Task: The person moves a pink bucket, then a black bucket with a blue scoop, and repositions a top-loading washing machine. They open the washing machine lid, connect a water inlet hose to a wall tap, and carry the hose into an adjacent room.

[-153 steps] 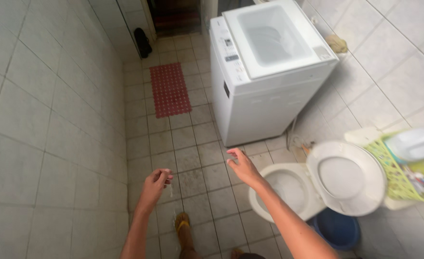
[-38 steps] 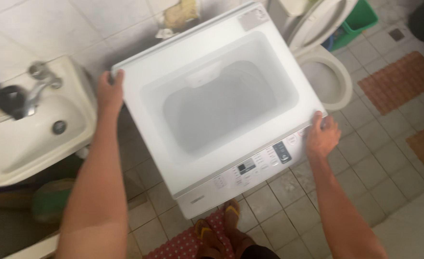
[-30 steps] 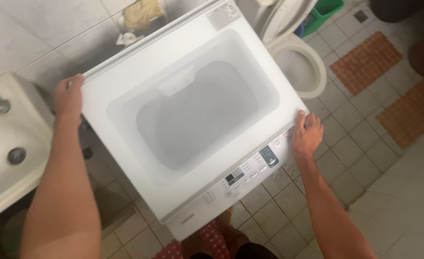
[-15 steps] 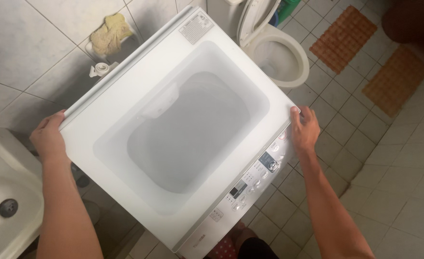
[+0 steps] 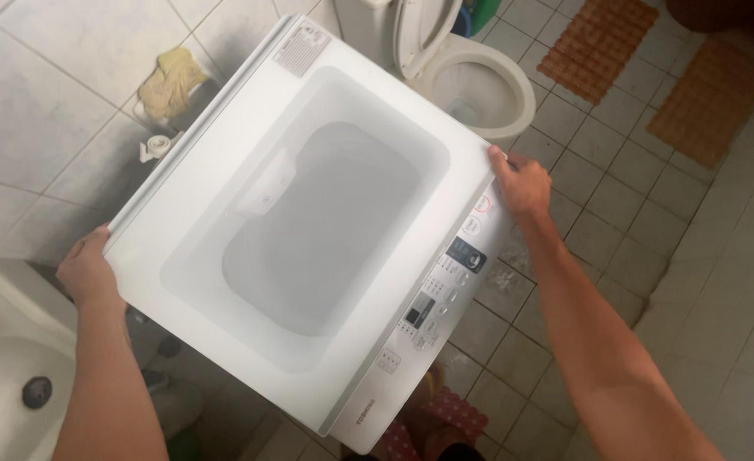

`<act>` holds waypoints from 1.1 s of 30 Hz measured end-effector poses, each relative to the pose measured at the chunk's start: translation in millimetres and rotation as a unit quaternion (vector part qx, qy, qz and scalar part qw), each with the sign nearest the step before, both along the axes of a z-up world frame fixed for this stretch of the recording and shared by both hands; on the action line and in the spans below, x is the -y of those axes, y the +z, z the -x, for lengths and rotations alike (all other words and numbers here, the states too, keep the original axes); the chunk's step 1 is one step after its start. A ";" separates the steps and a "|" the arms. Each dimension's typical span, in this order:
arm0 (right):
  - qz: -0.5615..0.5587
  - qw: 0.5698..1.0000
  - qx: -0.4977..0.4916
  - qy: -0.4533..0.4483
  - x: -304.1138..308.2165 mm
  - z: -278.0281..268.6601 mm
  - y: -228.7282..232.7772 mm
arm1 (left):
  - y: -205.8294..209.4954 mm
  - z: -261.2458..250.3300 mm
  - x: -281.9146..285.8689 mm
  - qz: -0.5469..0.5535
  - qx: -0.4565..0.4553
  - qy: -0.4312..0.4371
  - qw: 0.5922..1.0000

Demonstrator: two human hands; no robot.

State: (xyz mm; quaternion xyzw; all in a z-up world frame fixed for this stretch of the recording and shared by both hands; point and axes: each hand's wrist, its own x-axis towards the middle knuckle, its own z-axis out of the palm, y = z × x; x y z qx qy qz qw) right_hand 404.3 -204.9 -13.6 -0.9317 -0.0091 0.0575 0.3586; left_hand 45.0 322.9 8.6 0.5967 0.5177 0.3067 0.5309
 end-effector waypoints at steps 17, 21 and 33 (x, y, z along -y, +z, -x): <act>0.071 0.996 -0.041 -0.027 5.0 37.9 18.2 | -12.8 -5.2 -5.7 0.022 0.054 -0.029 0.998; 0.056 0.995 -0.057 -0.059 26.7 64.8 24.0 | -31.0 -8.2 -22.3 0.004 0.088 -0.076 0.993; 0.066 0.974 -0.046 -0.211 145.5 154.1 8.0 | -16.8 -103.6 38.1 -0.027 0.056 -0.212 0.975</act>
